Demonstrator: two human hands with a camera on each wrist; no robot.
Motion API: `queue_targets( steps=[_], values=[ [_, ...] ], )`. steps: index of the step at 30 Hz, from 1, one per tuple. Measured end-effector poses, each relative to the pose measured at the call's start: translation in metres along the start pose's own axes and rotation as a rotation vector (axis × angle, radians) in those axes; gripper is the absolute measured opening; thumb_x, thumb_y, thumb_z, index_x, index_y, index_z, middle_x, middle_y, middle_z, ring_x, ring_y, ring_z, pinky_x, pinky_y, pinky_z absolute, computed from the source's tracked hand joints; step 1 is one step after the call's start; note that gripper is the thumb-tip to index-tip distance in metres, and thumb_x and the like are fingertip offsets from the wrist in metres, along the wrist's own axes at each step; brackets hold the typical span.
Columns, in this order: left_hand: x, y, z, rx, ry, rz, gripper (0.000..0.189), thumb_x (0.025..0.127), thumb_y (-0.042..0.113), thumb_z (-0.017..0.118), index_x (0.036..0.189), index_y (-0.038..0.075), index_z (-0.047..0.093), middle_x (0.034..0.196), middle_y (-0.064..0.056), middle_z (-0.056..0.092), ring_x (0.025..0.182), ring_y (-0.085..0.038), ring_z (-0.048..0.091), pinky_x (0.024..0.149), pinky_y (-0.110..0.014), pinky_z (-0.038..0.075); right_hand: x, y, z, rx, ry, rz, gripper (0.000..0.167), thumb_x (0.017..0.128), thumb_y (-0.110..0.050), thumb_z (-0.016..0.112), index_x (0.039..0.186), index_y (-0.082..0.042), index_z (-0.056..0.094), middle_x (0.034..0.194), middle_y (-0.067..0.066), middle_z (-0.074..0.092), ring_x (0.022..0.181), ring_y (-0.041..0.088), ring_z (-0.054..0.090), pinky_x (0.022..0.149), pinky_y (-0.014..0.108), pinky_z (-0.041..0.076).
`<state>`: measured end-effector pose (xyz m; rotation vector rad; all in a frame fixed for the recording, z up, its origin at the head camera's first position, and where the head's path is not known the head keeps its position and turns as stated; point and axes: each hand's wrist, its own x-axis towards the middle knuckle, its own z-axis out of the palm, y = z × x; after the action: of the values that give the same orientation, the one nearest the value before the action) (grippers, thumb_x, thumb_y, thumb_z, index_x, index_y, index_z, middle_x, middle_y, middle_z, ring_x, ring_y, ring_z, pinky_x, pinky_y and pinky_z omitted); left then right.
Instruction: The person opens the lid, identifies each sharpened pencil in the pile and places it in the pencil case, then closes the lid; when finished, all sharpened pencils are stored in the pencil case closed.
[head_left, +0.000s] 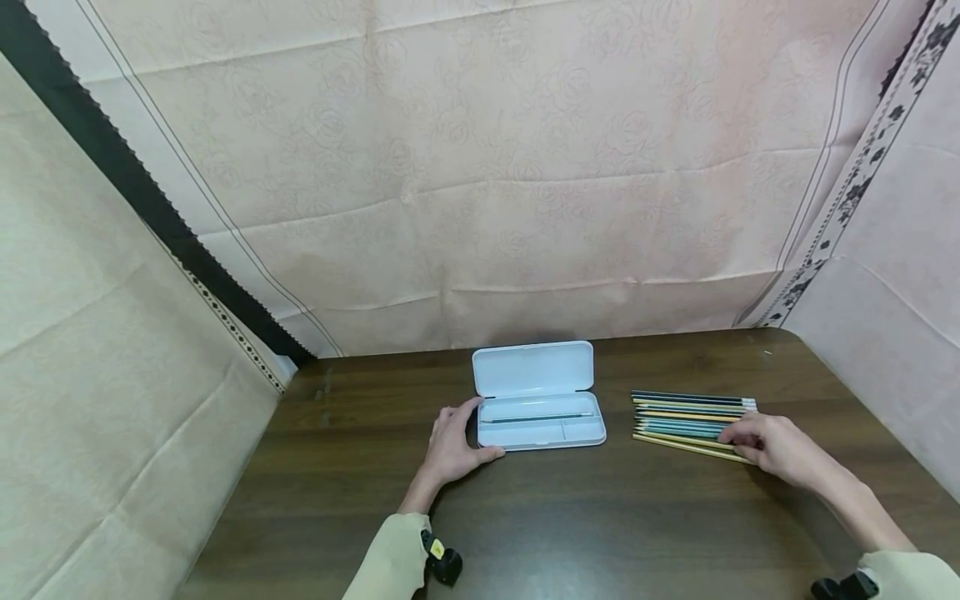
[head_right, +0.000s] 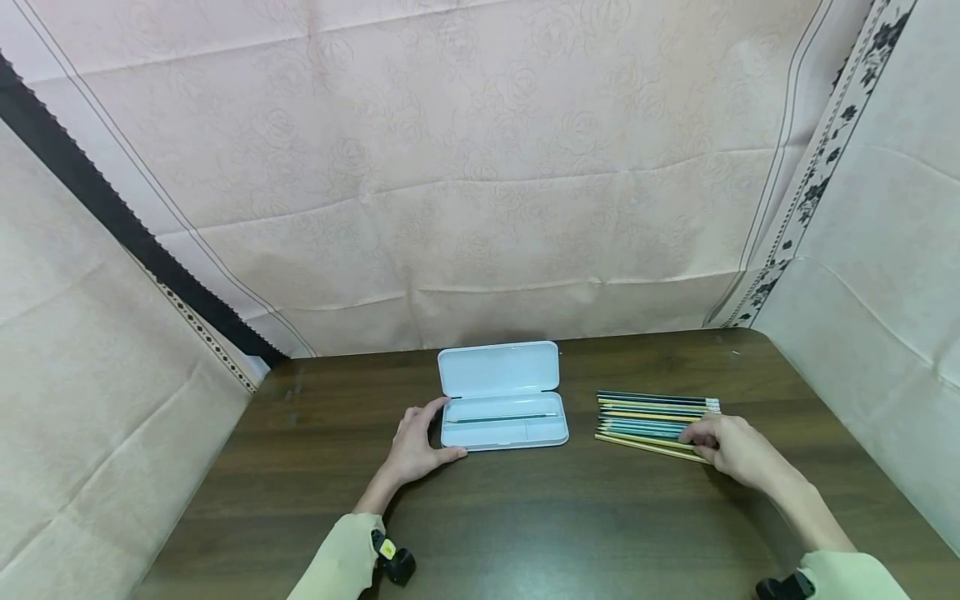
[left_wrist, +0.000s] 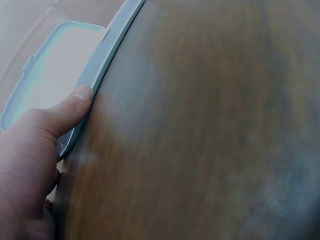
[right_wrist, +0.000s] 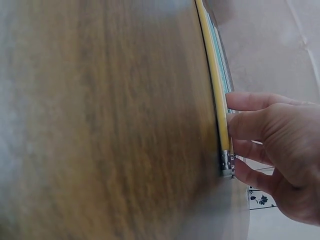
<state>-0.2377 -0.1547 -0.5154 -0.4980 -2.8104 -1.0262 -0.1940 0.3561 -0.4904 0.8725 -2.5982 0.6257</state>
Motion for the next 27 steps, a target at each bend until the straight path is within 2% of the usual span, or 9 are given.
queue_targets(
  steps=[11,27],
  values=[
    [0.002,-0.002,0.001,0.009,-0.003,-0.009,0.093,0.075,0.052,0.084,0.150,0.015,0.044,0.139,-0.005,0.054,0.117,-0.025,0.042,0.094,-0.050,0.038,-0.001,-0.003,0.000,-0.009,-0.035,0.057,0.036,0.071,0.015,0.079,0.088,-0.016,0.072,0.078,-0.018,0.059,0.066,-0.005,0.046,0.053,0.026,0.043],
    [0.000,-0.002,0.001,-0.001,0.004,0.000,0.093,0.075,0.053,0.085,0.150,0.015,0.045,0.139,-0.005,0.054,0.117,-0.025,0.042,0.095,-0.050,0.039,0.013,-0.013,0.001,0.007,-0.017,0.013,0.035,0.072,0.013,0.080,0.091,-0.015,0.073,0.082,-0.014,0.062,0.071,-0.003,0.051,0.056,0.027,0.046]
  ],
)
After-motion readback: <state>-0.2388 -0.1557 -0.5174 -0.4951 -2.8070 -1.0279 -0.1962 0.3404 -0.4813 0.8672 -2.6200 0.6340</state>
